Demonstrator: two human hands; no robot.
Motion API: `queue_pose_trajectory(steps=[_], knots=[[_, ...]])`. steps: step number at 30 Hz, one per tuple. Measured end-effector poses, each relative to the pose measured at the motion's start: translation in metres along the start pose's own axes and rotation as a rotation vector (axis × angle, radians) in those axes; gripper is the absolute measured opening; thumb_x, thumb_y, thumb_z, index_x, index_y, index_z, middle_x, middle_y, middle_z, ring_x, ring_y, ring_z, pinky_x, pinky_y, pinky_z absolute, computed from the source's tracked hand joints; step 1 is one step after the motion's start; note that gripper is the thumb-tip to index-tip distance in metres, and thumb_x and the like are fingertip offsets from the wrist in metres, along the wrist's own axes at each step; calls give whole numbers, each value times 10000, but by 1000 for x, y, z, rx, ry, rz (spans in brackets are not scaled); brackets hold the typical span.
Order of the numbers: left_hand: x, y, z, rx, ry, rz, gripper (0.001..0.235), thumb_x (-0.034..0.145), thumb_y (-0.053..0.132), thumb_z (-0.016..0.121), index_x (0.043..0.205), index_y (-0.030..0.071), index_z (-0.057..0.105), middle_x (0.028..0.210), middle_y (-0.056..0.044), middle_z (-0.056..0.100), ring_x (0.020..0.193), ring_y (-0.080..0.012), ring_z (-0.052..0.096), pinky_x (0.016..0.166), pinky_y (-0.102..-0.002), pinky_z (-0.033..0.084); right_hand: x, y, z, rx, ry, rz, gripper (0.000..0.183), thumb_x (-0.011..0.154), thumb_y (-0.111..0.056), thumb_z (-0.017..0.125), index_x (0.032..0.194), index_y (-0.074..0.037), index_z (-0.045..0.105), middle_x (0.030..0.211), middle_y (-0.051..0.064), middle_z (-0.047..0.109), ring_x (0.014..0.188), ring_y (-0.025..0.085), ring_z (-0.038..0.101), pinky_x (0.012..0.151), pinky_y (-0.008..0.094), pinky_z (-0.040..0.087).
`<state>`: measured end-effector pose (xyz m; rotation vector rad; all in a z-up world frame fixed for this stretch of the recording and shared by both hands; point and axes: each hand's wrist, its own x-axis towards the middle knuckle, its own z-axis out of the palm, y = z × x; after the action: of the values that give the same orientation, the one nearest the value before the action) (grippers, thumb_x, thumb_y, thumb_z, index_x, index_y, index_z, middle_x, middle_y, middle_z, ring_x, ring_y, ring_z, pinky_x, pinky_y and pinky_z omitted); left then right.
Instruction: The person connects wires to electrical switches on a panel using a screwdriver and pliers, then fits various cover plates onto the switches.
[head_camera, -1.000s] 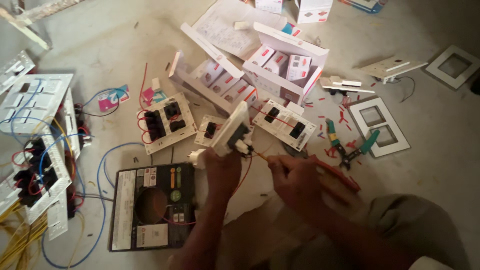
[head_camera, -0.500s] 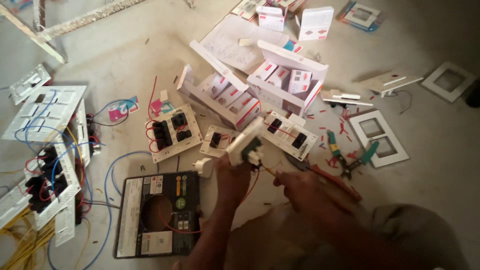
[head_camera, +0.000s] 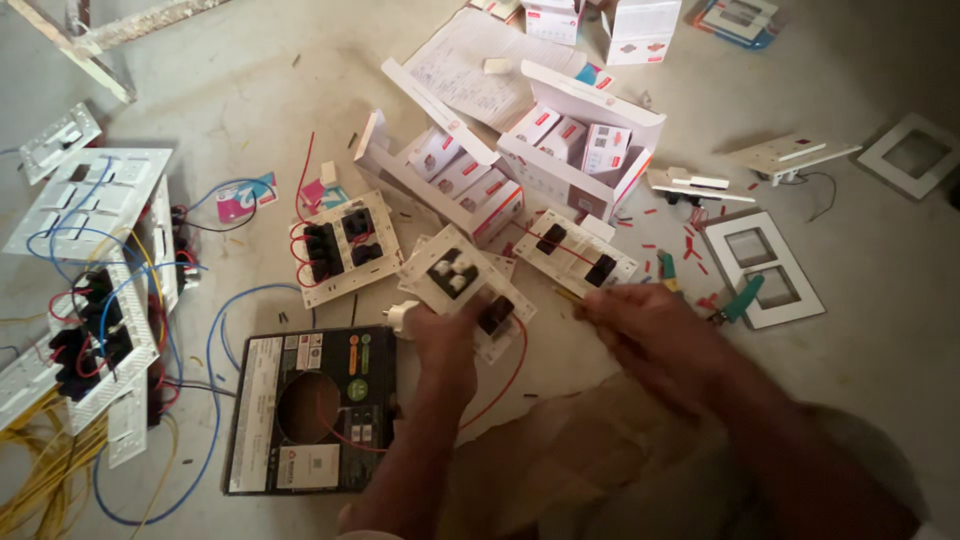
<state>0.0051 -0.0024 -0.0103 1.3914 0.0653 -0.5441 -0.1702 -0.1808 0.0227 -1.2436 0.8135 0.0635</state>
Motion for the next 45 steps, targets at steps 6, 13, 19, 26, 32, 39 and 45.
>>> queue_pose_trajectory(steps=[6,13,19,26,32,39,45], knots=[[-6,-10,3,-290,-251,-128,340,875,116,758,1178,16,640,1044,-88,711,868,-219,720,724,-370,606,50,37,19,-824,77,-290,321,894,-265,659,1128,-53,714,874,94,754,778,179,731,747,344,580],[-13,-17,12,-439,-380,-193,355,950,176,708,1250,22,595,1131,-105,695,964,-212,720,797,-362,634,58,40,26,385,-70,17,457,1019,-373,497,1223,7,649,1013,153,767,895,274,748,797,430,613],[-14,-2,10,389,-587,-84,577,866,239,721,1373,26,545,1046,-128,725,815,-210,735,667,-364,635,56,38,30,337,116,-112,349,958,-194,635,1258,-20,669,1015,46,748,852,155,713,726,334,606],[-26,72,-12,1008,-998,23,260,821,146,710,1039,12,759,914,-73,795,780,-193,759,686,-326,625,34,7,22,-180,413,-280,323,992,-226,608,1246,-90,754,639,39,599,462,98,450,436,300,383],[-20,121,-37,919,-553,288,172,857,169,758,965,42,803,810,-62,801,723,-135,702,683,-267,560,35,12,24,-229,300,-169,302,990,-251,621,1136,-48,789,680,-4,644,537,75,469,505,277,404],[-4,65,-16,799,-238,243,214,887,227,752,951,23,767,760,-100,764,624,-148,680,609,-312,555,77,51,4,0,95,-36,272,993,-259,606,1126,-77,758,770,-23,696,588,70,544,563,261,463],[1,35,-17,783,-253,287,189,862,190,735,918,16,786,760,-87,781,673,-137,728,656,-304,574,79,56,2,-37,94,-16,269,1021,-267,597,1119,-73,755,784,23,678,597,102,547,557,275,461]])
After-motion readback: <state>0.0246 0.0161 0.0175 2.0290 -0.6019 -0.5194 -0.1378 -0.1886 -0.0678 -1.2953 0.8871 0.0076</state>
